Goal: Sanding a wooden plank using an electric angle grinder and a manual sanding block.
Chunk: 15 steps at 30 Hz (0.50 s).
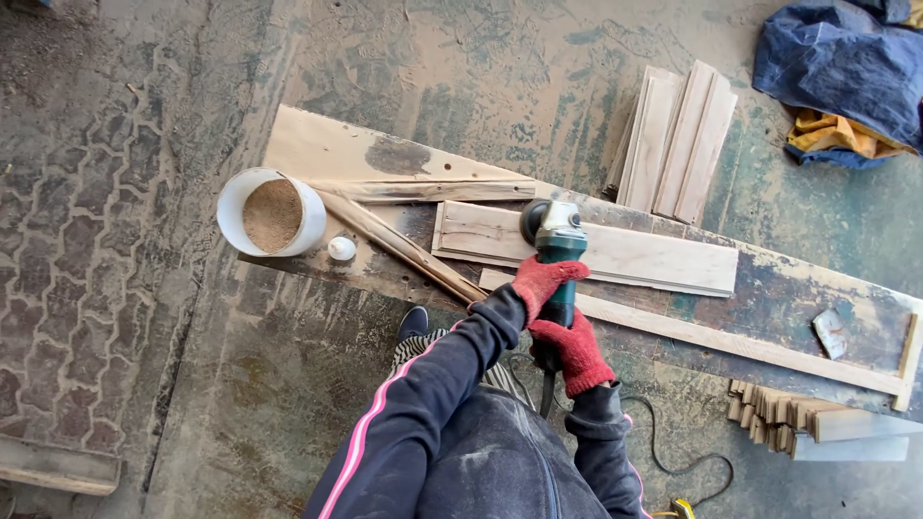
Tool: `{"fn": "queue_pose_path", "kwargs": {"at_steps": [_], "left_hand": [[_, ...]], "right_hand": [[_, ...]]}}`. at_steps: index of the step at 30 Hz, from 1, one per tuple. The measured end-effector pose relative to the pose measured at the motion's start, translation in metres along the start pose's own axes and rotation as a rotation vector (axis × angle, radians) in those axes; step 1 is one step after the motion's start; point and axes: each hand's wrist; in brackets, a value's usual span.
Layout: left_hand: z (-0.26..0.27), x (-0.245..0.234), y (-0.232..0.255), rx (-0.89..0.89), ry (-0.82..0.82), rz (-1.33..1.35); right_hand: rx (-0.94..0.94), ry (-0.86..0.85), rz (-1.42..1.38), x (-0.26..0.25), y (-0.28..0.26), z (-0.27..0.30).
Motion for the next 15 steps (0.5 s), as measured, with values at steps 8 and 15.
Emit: {"fn": "queue_pose_path", "kwargs": {"at_steps": [8, 15], "left_hand": [[0.006, -0.078, 0.007, 0.048, 0.198, 0.127], [0.007, -0.067, 0.004, 0.056, 0.175, 0.193]], "right_hand": [[0.042, -0.244, 0.118, 0.053, -0.014, 0.010], [0.058, -0.228, 0.089, 0.042, 0.022, -0.010]]}}
Point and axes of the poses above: each hand's wrist, its own z-axis away from the middle knuckle, its own x-axis out of the palm, y = z × x, and after that the axes turned 1 degree about -y, right-handed
